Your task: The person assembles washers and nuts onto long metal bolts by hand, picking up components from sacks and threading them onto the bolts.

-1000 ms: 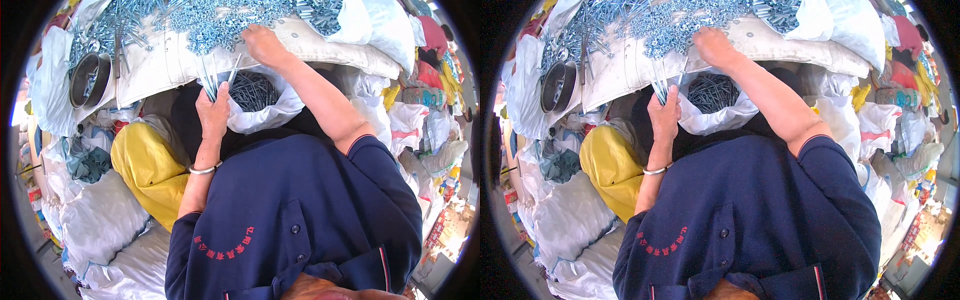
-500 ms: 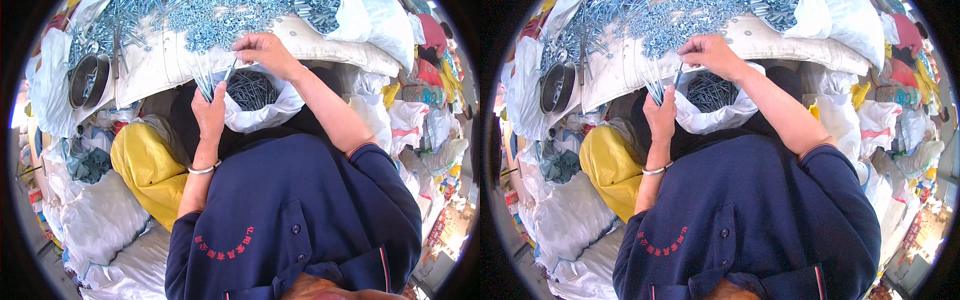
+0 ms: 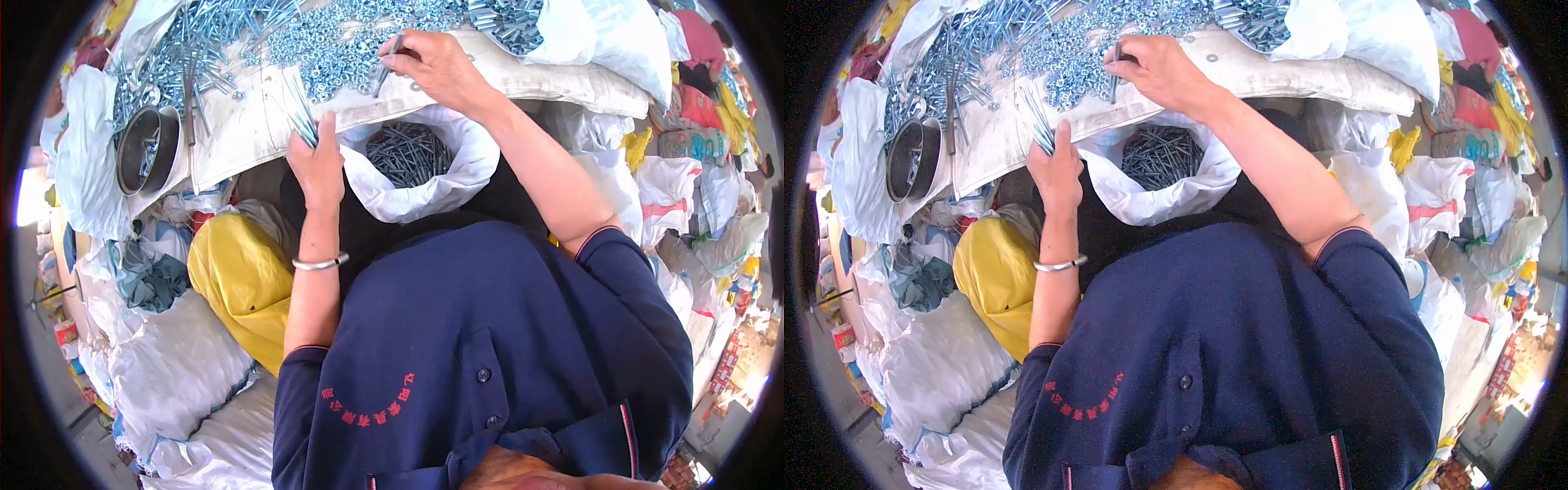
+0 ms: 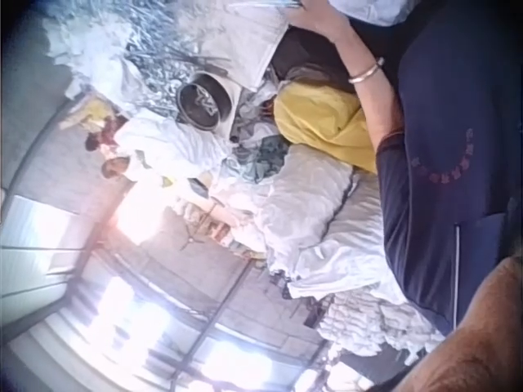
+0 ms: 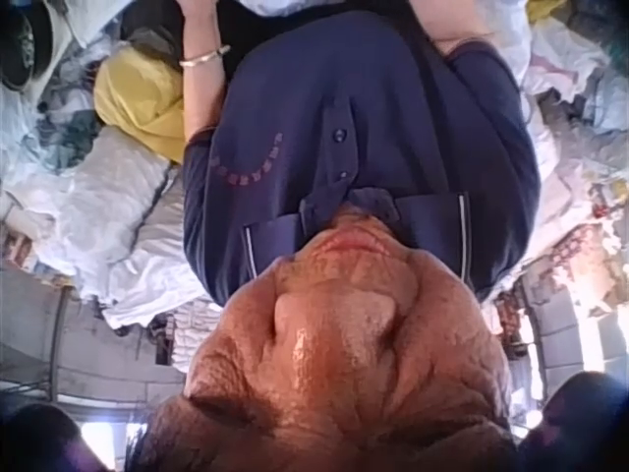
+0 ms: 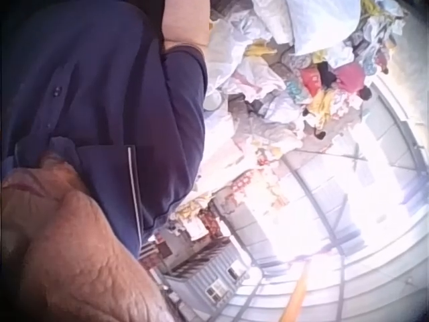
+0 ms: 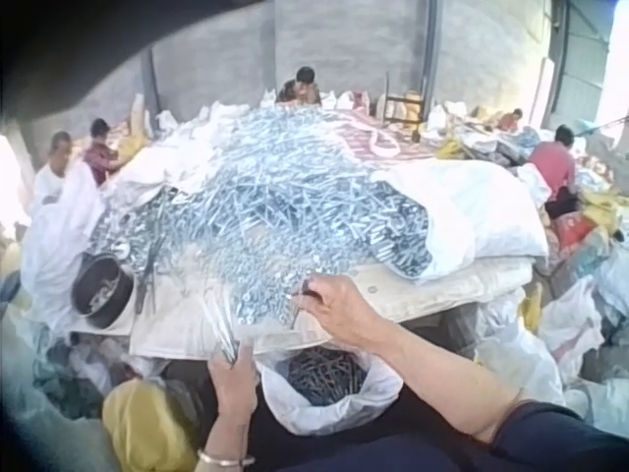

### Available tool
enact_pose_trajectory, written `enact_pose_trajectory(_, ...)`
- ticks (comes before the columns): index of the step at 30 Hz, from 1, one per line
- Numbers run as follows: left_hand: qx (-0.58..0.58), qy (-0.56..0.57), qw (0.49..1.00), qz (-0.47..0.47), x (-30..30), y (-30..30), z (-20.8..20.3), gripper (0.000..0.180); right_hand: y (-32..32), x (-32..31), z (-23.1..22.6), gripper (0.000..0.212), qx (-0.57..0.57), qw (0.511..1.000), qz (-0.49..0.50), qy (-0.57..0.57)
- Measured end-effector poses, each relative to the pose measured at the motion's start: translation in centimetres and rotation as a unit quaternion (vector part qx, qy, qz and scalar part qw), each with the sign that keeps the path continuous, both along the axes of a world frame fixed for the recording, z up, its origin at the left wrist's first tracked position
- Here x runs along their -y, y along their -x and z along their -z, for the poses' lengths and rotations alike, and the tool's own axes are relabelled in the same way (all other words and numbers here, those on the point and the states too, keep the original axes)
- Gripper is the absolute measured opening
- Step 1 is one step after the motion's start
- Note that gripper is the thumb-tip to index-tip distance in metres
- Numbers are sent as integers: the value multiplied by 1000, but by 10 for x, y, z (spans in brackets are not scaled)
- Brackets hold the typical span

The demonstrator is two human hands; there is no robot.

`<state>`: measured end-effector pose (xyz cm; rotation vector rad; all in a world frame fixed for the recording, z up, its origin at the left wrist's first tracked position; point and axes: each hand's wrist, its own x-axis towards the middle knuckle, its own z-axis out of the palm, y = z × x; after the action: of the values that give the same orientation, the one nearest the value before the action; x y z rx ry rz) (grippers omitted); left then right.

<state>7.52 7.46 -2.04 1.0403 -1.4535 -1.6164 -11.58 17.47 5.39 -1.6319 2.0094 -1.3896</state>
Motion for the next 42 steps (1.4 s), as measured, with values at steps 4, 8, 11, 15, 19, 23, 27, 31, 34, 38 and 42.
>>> enact_pose_trajectory(4,-83,18,994,71,9,41,-45,23,12,15,20,18,-186,981,-32,49)
enact_pose_trajectory(8,-74,156,973,154,17,68,-64,23,3,21,23,30,-152,987,-25,35)
enact_pose_trajectory(11,-51,251,952,166,25,75,-62,24,-2,26,26,31,-110,991,-23,73)
enact_pose_trajectory(15,-64,250,952,164,26,78,-60,24,3,26,31,25,-106,992,-8,66)
enact_pose_trajectory(19,-47,250,951,174,29,76,-60,26,5,21,45,22,-94,995,11,25)
enact_pose_trajectory(23,-18,318,933,167,24,77,-66,28,6,19,49,24,-82,996,37,3)
enact_pose_trajectory(27,19,347,926,150,25,78,-68,29,17,15,48,28,-29,999,13,33)
enact_pose_trajectory(31,1,363,920,148,26,82,-65,28,1,18,51,41,144,986,-22,86)
enact_pose_trajectory(34,2,333,929,161,26,82,-64,28,-9,15,50,49,220,970,-7,101)
enact_pose_trajectory(38,-4,375,916,145,26,87,-67,29,16,1,69,57,230,960,34,156)
enact_pose_trajectory(42,32,370,917,148,29,84,-64,30,-8,16,63,57,261,959,24,111)
